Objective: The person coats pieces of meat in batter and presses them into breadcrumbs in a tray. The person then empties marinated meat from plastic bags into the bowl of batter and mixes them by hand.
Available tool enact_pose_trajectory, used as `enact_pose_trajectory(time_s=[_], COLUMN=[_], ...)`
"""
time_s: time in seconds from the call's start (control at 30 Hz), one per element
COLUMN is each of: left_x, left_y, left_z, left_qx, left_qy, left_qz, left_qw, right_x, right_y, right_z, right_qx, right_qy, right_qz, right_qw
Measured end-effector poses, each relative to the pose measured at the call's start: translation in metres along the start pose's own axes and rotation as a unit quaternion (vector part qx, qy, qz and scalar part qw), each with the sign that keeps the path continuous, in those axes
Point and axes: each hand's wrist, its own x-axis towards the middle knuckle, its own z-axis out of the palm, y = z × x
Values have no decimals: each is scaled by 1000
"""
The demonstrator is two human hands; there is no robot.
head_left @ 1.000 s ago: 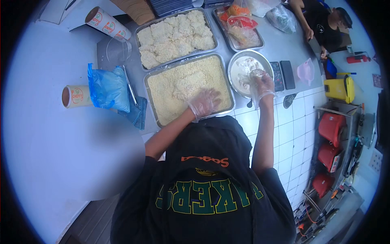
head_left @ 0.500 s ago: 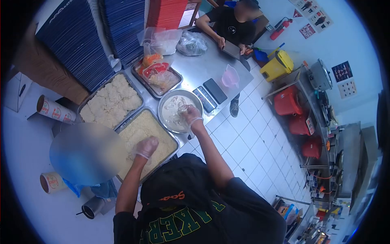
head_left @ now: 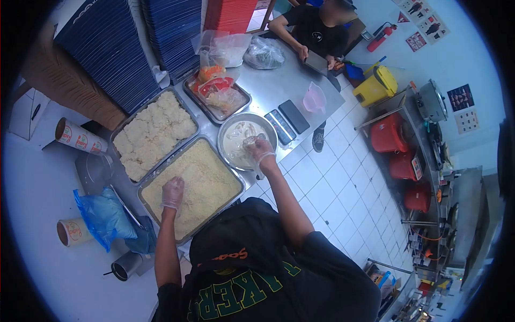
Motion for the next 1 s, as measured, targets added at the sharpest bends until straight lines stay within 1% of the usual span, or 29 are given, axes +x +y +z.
enact_pose_trajectory(time_s=[0.07,0.13,0.17,0.23,0.27,0.33,0.37,0.43,0.57,0.63,0.77,0.83,0.87,0.9,0.93,0.97,1.0], left_x=[-3,-6,-8,-10,-11,-15,-17,-19,-21,-22,-22,-21,-23,-24,-24,-24,-20], left_y=[-9,-17,-23,-13,-17,-24,-28,-25,-27,-23,-21,-9,-1,11,10,-12,-22], left_z=[5,10,10,0,2,5,7,4,4,3,3,-3,-6,-8,-9,1,1], left_qx=[16,-8,-7,-60,-60,-130,-130,-176,-178,-225,-218,-338,-341,-338,-387,-364,-189], left_qy=[-17,26,25,-33,-34,-2,-3,-8,-16,-27,-16,-26,-2,22,17,20,16], left_qz=[-12,-3,-4,-59,-59,-56,-57,-86,-83,-145,-135,-207,-220,-240,-270,-230,-38], left_qw=[1000,1000,1000,996,996,990,990,980,980,963,966,918,914,910,882,903,981], right_x=[2,1,2,2,2,1,1,-1,-3,-7,-6,-5,1,19,20,15,9], right_y=[9,11,12,14,14,13,13,9,3,-9,-9,-6,8,65,77,63,46], right_z=[0,-1,-1,-2,-2,-2,-2,-3,-4,-4,-6,-8,-6,-9,-15,-15,-14], right_qx=[19,38,39,41,41,75,75,48,25,36,58,-46,-45,-46,22,40,58], right_qy=[-3,-4,-6,-7,-6,-6,-6,-7,-1,0,-19,4,17,25,-14,-26,-36], right_qz=[2,4,6,11,11,25,26,27,34,56,68,50,37,-53,-112,-77,-41], right_qw=[1000,999,999,999,999,997,997,998,999,998,996,998,998,997,993,996,997])
